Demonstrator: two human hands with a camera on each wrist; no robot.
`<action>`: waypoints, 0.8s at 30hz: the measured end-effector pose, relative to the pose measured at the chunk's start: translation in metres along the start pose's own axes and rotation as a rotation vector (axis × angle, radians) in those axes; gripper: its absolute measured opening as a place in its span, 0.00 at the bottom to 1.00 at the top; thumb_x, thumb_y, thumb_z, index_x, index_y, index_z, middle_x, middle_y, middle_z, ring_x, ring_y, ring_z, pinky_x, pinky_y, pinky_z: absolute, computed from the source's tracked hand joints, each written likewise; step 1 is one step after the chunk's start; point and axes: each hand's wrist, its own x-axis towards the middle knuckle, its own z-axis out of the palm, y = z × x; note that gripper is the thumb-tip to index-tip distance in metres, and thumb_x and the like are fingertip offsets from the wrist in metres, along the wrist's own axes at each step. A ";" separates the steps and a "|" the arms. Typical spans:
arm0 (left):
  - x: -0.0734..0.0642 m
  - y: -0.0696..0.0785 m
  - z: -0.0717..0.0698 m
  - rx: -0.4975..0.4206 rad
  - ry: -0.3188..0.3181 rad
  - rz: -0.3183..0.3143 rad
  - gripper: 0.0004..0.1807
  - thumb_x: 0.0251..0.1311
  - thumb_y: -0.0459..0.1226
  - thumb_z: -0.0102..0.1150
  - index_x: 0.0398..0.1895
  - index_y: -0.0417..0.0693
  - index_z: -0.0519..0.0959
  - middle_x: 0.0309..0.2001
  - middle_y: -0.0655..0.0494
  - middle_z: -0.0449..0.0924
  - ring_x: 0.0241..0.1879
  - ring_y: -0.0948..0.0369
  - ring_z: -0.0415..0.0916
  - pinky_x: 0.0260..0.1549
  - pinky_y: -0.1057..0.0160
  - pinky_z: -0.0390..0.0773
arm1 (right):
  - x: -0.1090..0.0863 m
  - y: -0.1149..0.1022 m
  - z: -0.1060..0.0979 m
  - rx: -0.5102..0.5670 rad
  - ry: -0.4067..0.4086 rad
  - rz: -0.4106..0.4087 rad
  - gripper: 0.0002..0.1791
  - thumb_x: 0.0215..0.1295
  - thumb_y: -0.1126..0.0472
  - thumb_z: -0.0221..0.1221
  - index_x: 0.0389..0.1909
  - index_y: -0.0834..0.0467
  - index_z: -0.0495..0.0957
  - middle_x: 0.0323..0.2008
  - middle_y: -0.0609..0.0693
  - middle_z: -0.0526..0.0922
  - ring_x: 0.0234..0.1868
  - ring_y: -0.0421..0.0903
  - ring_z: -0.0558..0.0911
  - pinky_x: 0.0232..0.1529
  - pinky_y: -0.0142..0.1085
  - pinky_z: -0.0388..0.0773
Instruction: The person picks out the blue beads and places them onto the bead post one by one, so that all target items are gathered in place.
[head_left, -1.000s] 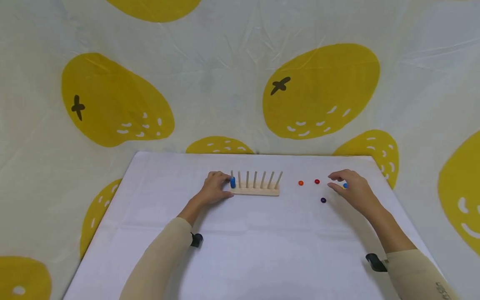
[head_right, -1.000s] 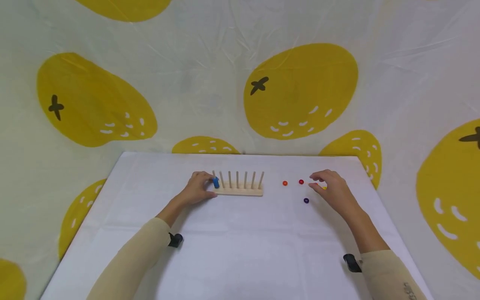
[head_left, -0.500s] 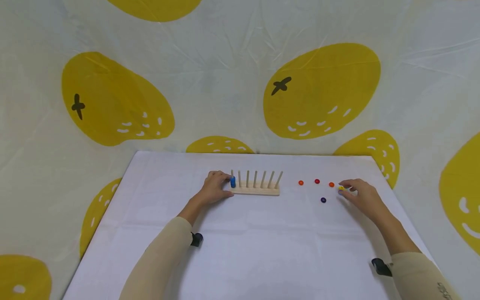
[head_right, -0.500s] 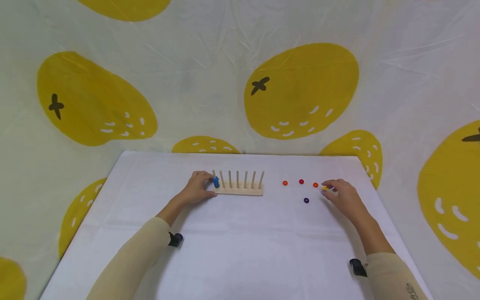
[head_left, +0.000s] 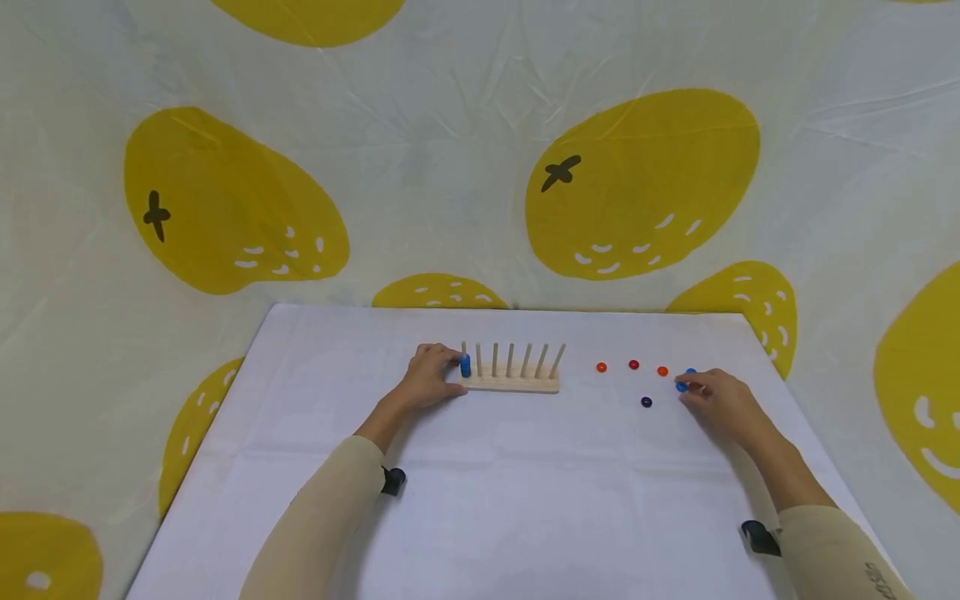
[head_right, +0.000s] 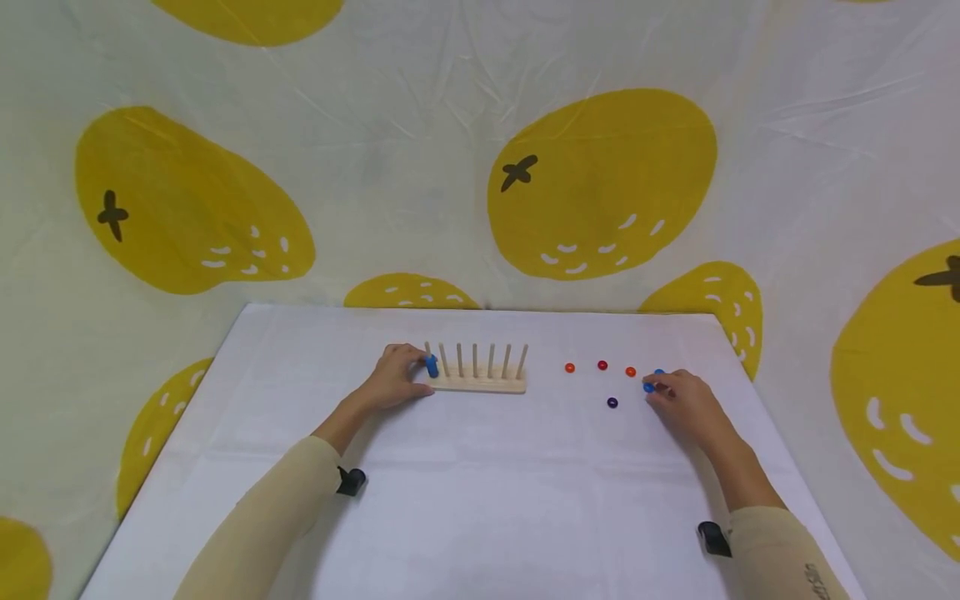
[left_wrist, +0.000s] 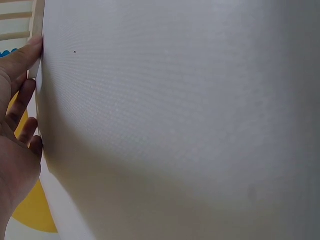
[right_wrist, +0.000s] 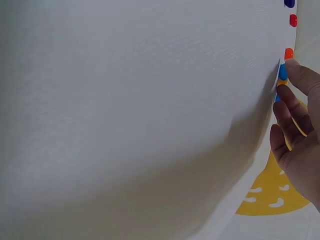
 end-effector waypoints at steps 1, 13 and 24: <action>0.000 0.000 0.000 -0.001 0.000 -0.002 0.33 0.54 0.45 0.79 0.64 0.48 0.80 0.61 0.52 0.79 0.72 0.48 0.61 0.74 0.45 0.59 | 0.000 0.000 0.000 -0.001 0.001 -0.003 0.22 0.69 0.55 0.66 0.60 0.61 0.81 0.50 0.66 0.80 0.47 0.60 0.78 0.51 0.59 0.81; -0.002 0.002 0.000 -0.012 0.012 -0.003 0.33 0.54 0.44 0.79 0.63 0.48 0.80 0.60 0.53 0.79 0.73 0.48 0.60 0.74 0.44 0.59 | 0.000 -0.003 0.005 0.011 0.047 -0.028 0.15 0.68 0.61 0.66 0.53 0.61 0.83 0.48 0.65 0.80 0.47 0.61 0.79 0.54 0.61 0.79; -0.003 0.003 0.000 -0.028 0.013 -0.013 0.33 0.54 0.44 0.79 0.64 0.48 0.80 0.60 0.53 0.79 0.73 0.48 0.60 0.74 0.44 0.59 | 0.000 0.001 0.007 0.024 0.053 -0.027 0.15 0.68 0.61 0.66 0.53 0.63 0.80 0.46 0.63 0.81 0.46 0.58 0.77 0.53 0.59 0.79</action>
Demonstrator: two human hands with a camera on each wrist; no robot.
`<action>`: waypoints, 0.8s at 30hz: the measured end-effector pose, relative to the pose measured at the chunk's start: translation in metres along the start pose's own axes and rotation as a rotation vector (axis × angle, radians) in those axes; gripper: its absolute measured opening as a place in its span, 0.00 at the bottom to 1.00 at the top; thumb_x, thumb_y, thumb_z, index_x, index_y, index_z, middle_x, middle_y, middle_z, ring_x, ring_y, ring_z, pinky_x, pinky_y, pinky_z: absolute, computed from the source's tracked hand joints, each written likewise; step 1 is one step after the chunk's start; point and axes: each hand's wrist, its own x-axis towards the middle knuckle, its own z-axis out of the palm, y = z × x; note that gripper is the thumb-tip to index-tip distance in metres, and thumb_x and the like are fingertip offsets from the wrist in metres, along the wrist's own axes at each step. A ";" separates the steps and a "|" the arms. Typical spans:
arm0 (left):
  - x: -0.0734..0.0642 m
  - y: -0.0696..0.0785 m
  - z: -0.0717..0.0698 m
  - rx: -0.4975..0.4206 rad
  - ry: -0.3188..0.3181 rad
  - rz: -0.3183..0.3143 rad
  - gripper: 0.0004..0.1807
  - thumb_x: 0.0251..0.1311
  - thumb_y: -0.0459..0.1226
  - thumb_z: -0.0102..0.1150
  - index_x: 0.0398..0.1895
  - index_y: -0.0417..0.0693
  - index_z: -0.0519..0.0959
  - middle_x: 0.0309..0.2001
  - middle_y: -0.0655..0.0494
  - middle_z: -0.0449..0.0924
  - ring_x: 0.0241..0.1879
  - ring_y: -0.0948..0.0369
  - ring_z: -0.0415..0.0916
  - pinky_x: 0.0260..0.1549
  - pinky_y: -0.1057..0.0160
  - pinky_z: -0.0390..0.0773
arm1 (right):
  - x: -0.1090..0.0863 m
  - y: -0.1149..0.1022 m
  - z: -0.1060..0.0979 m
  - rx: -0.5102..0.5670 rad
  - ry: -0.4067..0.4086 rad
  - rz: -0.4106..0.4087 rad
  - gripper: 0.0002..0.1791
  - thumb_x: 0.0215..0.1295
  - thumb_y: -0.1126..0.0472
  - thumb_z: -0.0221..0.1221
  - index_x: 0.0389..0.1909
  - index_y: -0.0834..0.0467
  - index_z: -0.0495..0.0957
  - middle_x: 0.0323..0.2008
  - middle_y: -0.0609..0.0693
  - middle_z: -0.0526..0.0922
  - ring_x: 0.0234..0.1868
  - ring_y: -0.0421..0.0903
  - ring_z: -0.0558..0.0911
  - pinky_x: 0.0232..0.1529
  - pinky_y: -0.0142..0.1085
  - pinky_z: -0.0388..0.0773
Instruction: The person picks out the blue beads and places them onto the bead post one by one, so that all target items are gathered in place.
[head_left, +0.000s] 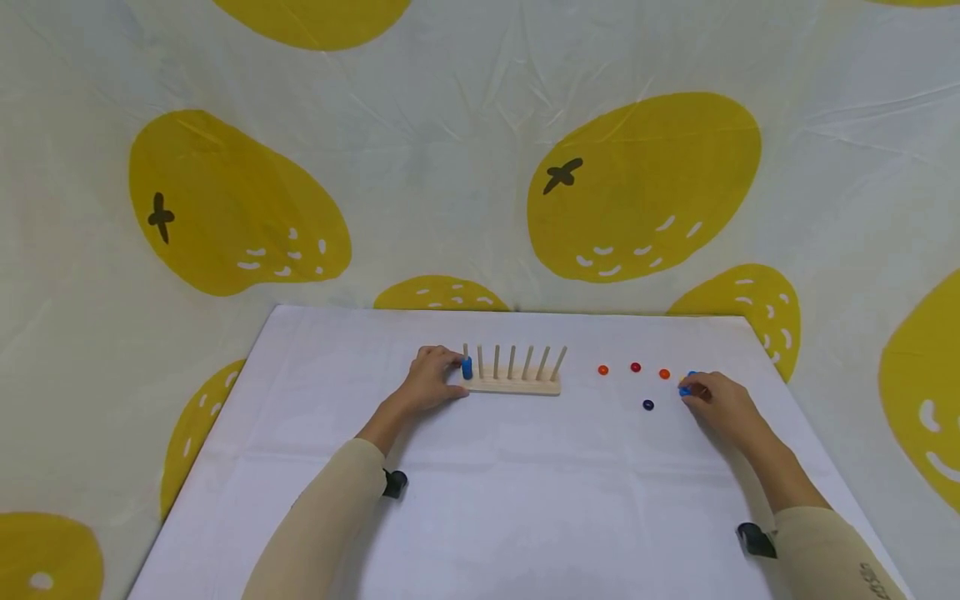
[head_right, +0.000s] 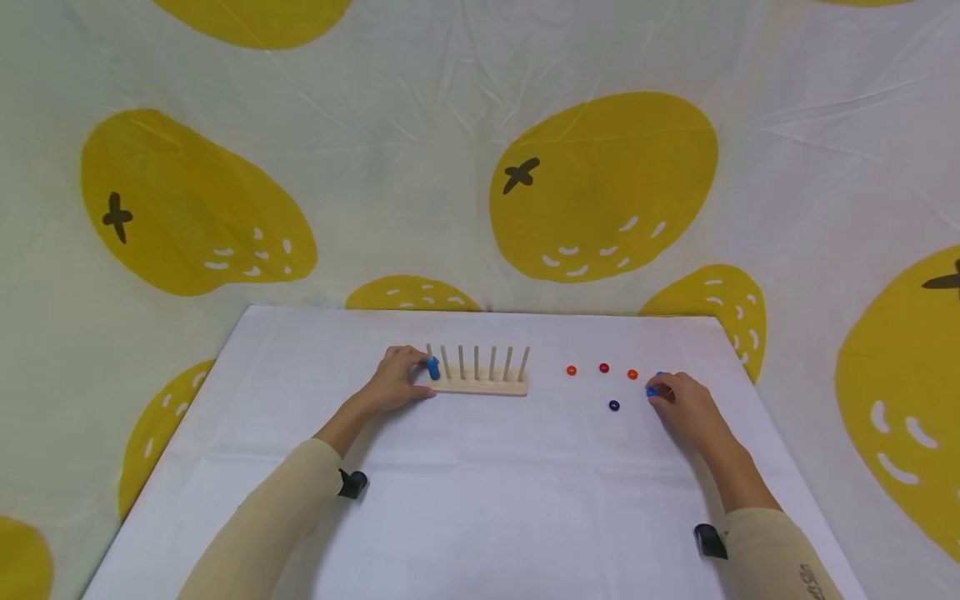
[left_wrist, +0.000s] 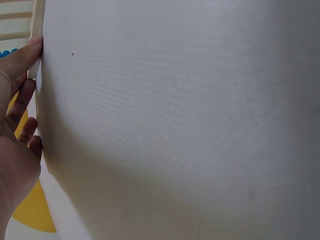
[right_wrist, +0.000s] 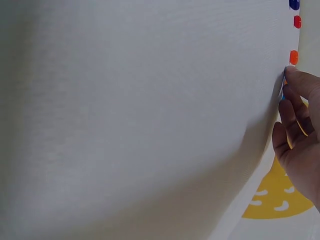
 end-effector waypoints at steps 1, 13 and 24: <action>0.000 0.000 0.000 0.002 0.001 0.002 0.33 0.54 0.44 0.79 0.64 0.48 0.80 0.59 0.53 0.79 0.72 0.48 0.60 0.74 0.44 0.60 | 0.000 0.000 0.000 -0.002 0.003 0.000 0.15 0.68 0.61 0.67 0.52 0.63 0.81 0.46 0.62 0.81 0.45 0.57 0.77 0.53 0.58 0.79; 0.002 -0.002 0.001 0.004 -0.004 0.012 0.33 0.54 0.45 0.79 0.64 0.49 0.80 0.60 0.53 0.79 0.72 0.49 0.61 0.74 0.45 0.59 | -0.005 -0.008 -0.008 0.009 0.002 0.028 0.15 0.69 0.59 0.66 0.52 0.61 0.79 0.46 0.60 0.84 0.46 0.56 0.78 0.50 0.53 0.80; 0.002 -0.004 0.003 0.021 0.001 0.002 0.33 0.54 0.45 0.79 0.64 0.50 0.80 0.60 0.54 0.79 0.72 0.49 0.61 0.74 0.44 0.60 | -0.004 -0.036 -0.020 -0.007 0.074 -0.102 0.14 0.65 0.62 0.69 0.49 0.59 0.80 0.40 0.54 0.85 0.42 0.52 0.79 0.37 0.27 0.77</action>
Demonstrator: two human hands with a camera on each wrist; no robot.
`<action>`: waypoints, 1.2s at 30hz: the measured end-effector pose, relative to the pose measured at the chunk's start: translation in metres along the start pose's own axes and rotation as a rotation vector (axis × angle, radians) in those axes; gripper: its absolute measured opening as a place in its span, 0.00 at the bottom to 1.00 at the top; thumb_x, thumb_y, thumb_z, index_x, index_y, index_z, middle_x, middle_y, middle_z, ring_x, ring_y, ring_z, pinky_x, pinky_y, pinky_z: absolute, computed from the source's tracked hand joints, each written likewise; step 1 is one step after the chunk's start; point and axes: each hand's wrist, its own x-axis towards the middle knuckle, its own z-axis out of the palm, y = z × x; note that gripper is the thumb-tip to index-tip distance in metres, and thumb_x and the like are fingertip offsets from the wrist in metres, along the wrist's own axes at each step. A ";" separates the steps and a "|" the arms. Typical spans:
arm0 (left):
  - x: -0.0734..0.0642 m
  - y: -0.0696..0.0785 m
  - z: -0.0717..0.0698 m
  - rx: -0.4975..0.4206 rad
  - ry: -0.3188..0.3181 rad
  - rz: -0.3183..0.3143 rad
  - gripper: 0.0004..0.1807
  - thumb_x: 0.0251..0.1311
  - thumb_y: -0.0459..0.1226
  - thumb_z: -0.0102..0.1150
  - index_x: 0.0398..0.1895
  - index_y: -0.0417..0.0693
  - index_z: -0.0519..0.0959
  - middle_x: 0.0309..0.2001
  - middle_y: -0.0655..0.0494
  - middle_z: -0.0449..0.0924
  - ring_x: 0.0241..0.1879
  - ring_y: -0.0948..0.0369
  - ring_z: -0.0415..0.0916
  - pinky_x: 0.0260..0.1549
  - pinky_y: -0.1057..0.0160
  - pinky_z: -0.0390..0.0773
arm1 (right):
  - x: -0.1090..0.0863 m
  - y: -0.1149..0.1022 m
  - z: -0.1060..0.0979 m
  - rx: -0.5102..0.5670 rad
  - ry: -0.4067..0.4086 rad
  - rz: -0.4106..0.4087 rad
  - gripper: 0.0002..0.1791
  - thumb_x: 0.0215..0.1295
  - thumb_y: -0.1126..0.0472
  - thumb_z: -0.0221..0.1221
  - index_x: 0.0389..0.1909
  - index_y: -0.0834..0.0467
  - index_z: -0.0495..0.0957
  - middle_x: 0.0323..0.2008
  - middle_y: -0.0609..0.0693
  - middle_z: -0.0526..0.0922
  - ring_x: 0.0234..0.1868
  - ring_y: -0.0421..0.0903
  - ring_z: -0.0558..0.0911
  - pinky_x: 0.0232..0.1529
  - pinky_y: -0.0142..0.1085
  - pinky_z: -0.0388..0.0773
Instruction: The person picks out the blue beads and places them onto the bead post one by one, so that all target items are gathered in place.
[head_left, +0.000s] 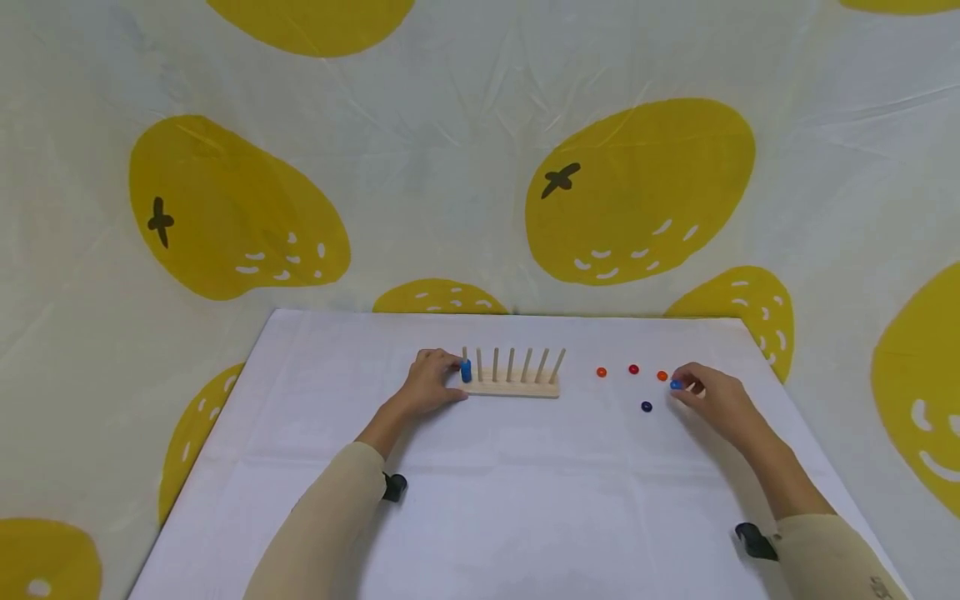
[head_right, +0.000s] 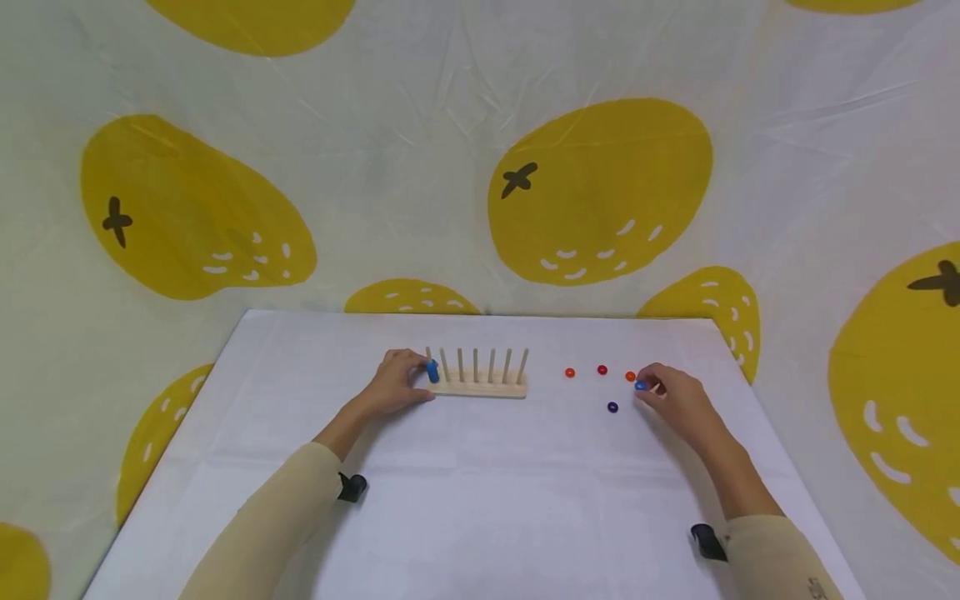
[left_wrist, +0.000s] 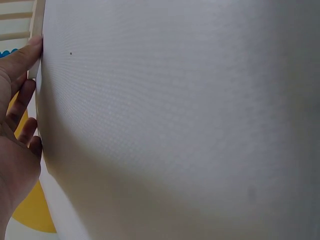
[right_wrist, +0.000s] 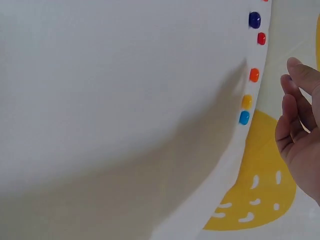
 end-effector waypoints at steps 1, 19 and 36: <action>0.000 0.000 0.000 0.000 0.000 0.001 0.33 0.54 0.45 0.79 0.64 0.50 0.80 0.61 0.54 0.79 0.72 0.49 0.61 0.74 0.45 0.60 | 0.001 -0.004 -0.001 0.002 0.005 -0.011 0.14 0.64 0.62 0.70 0.49 0.59 0.80 0.40 0.54 0.85 0.42 0.52 0.79 0.36 0.26 0.77; -0.002 0.001 -0.004 -0.006 0.006 0.033 0.33 0.54 0.45 0.79 0.63 0.47 0.80 0.60 0.51 0.79 0.71 0.47 0.62 0.73 0.44 0.61 | 0.033 -0.077 0.007 0.070 0.084 -0.186 0.13 0.64 0.63 0.70 0.48 0.58 0.81 0.39 0.50 0.85 0.41 0.48 0.80 0.39 0.36 0.80; -0.002 0.000 -0.003 -0.007 0.003 0.044 0.32 0.55 0.45 0.78 0.63 0.47 0.80 0.60 0.51 0.79 0.71 0.47 0.61 0.74 0.44 0.61 | 0.066 -0.150 0.026 0.161 0.081 -0.382 0.12 0.63 0.65 0.70 0.47 0.59 0.83 0.44 0.52 0.86 0.43 0.50 0.81 0.43 0.48 0.82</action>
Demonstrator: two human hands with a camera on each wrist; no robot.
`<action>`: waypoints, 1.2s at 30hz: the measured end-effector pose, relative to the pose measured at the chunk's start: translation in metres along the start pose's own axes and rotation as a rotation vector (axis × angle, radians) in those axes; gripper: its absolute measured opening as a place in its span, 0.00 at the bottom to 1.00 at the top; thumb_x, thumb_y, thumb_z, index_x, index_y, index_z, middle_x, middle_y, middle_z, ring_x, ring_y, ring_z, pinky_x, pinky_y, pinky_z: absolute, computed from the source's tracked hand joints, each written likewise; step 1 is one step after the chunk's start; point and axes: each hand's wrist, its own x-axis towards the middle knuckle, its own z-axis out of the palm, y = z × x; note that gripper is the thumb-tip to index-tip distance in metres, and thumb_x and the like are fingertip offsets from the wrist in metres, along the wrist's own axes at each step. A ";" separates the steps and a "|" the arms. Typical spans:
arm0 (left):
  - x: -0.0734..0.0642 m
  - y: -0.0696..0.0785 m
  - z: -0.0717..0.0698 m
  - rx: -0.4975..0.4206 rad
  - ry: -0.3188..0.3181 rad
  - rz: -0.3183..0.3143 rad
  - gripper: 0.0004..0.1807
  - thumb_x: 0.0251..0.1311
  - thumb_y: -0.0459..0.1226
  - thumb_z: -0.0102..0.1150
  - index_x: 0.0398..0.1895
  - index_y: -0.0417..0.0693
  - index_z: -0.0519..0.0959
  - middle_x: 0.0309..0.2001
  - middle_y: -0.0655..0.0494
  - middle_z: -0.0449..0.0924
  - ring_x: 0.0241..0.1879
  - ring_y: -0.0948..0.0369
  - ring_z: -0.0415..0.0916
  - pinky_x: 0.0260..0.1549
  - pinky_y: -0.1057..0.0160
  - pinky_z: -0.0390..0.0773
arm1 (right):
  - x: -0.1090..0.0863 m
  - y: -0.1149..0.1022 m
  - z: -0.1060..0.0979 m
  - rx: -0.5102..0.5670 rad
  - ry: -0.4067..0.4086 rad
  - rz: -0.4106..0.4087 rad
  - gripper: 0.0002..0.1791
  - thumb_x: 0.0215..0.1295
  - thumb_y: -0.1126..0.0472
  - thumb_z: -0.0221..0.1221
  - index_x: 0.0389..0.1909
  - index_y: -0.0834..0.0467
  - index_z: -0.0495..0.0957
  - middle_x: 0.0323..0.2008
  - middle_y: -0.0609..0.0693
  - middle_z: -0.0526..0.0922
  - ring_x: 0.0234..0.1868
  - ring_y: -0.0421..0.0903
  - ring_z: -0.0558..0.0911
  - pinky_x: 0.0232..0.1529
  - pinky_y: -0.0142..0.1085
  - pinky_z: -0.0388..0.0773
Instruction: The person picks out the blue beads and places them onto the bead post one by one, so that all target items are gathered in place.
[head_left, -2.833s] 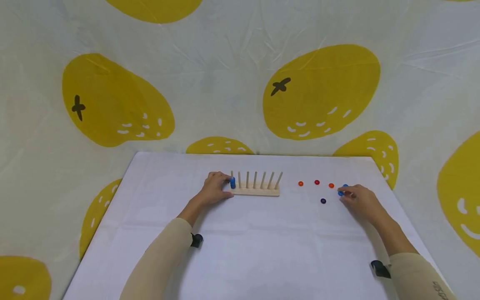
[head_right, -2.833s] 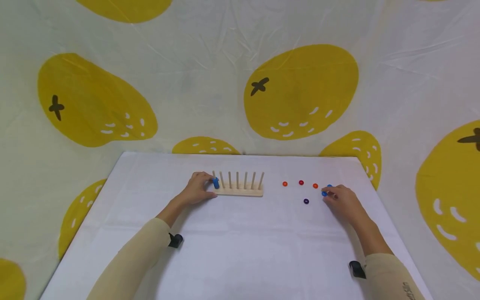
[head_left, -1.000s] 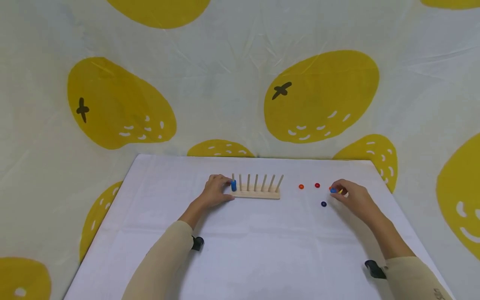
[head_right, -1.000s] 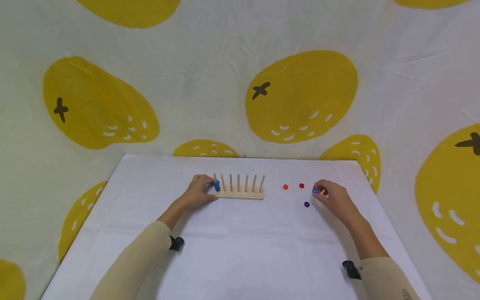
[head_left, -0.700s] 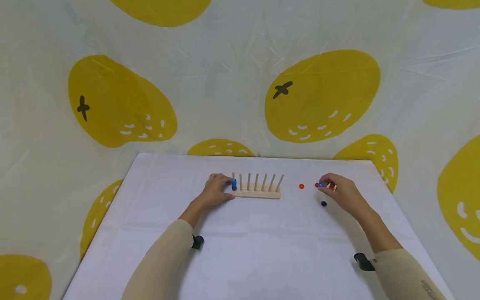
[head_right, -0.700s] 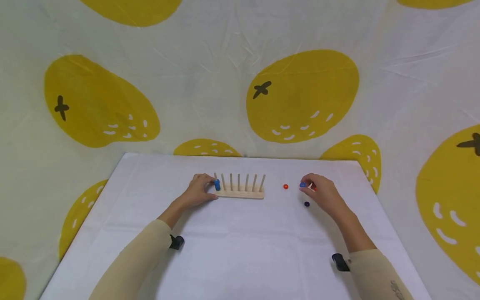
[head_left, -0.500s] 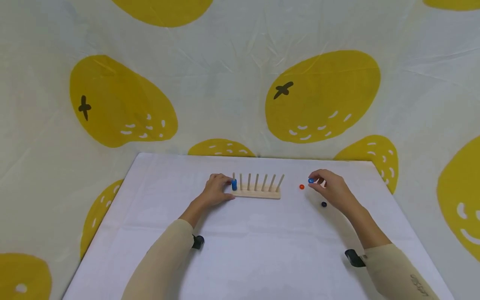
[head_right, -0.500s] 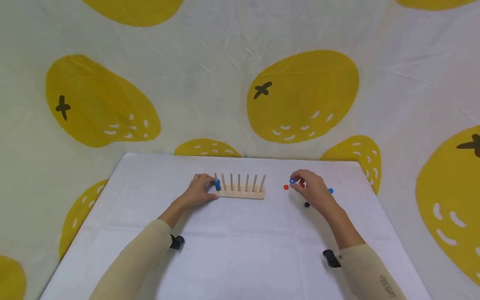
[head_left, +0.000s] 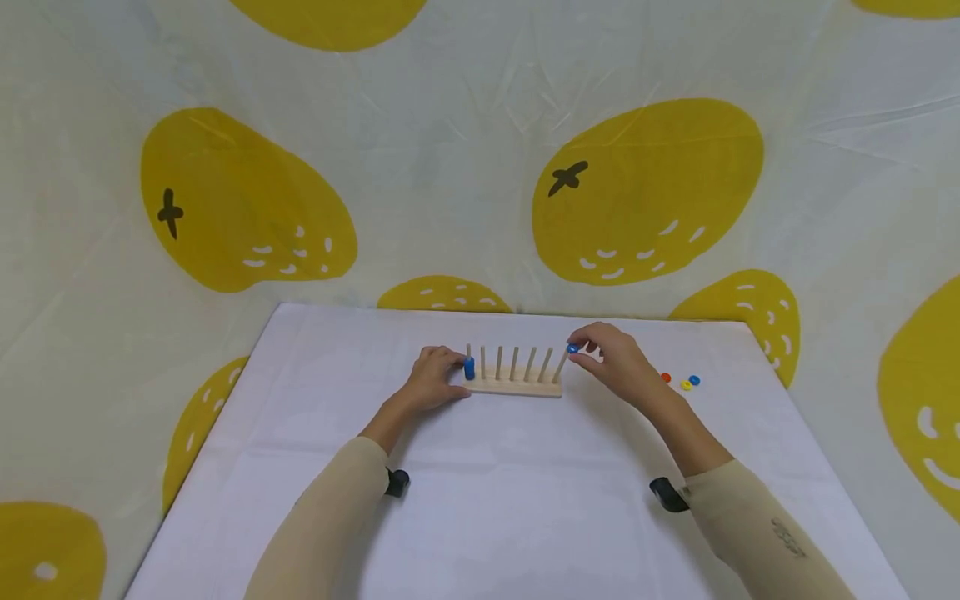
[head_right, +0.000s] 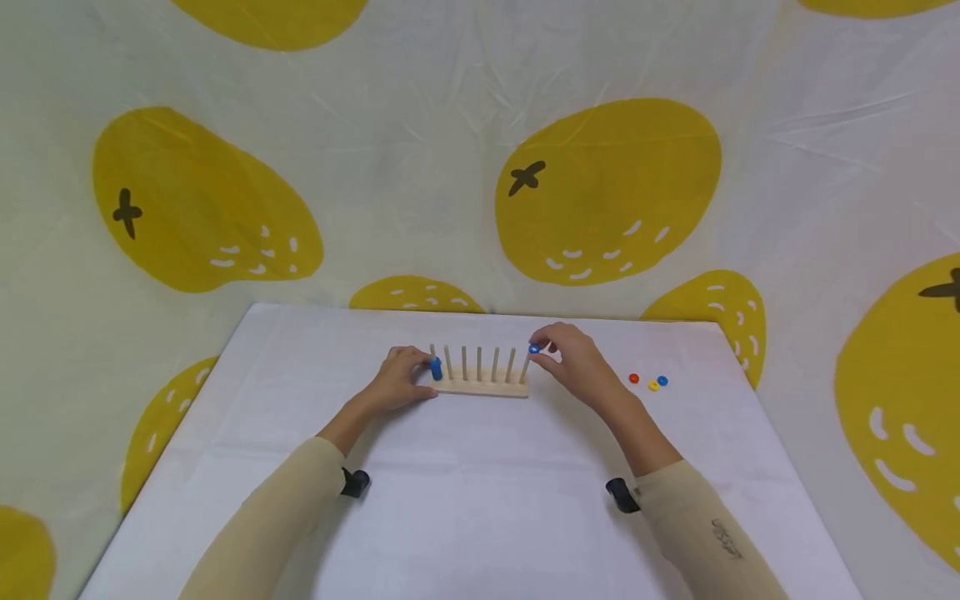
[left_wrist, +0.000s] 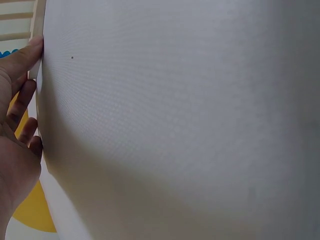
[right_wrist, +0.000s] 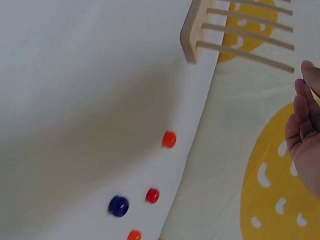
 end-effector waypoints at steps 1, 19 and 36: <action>0.000 0.000 0.000 -0.001 0.000 -0.001 0.32 0.55 0.45 0.78 0.63 0.47 0.80 0.60 0.51 0.79 0.71 0.47 0.62 0.74 0.44 0.61 | 0.003 -0.003 0.002 0.005 -0.006 -0.010 0.11 0.64 0.65 0.70 0.46 0.59 0.83 0.44 0.53 0.86 0.43 0.50 0.81 0.44 0.48 0.82; 0.002 0.002 -0.004 -0.006 -0.006 -0.009 0.33 0.54 0.45 0.79 0.62 0.46 0.81 0.59 0.51 0.79 0.71 0.46 0.61 0.73 0.44 0.61 | 0.038 -0.037 0.021 0.045 -0.098 -0.018 0.12 0.67 0.63 0.68 0.50 0.59 0.82 0.46 0.52 0.85 0.48 0.52 0.81 0.52 0.50 0.82; 0.003 0.002 -0.004 0.002 -0.035 -0.040 0.33 0.56 0.47 0.78 0.64 0.48 0.80 0.60 0.51 0.78 0.71 0.48 0.61 0.73 0.44 0.61 | 0.074 -0.062 0.048 0.075 -0.144 -0.098 0.13 0.67 0.61 0.68 0.50 0.59 0.82 0.45 0.51 0.87 0.48 0.50 0.82 0.55 0.47 0.82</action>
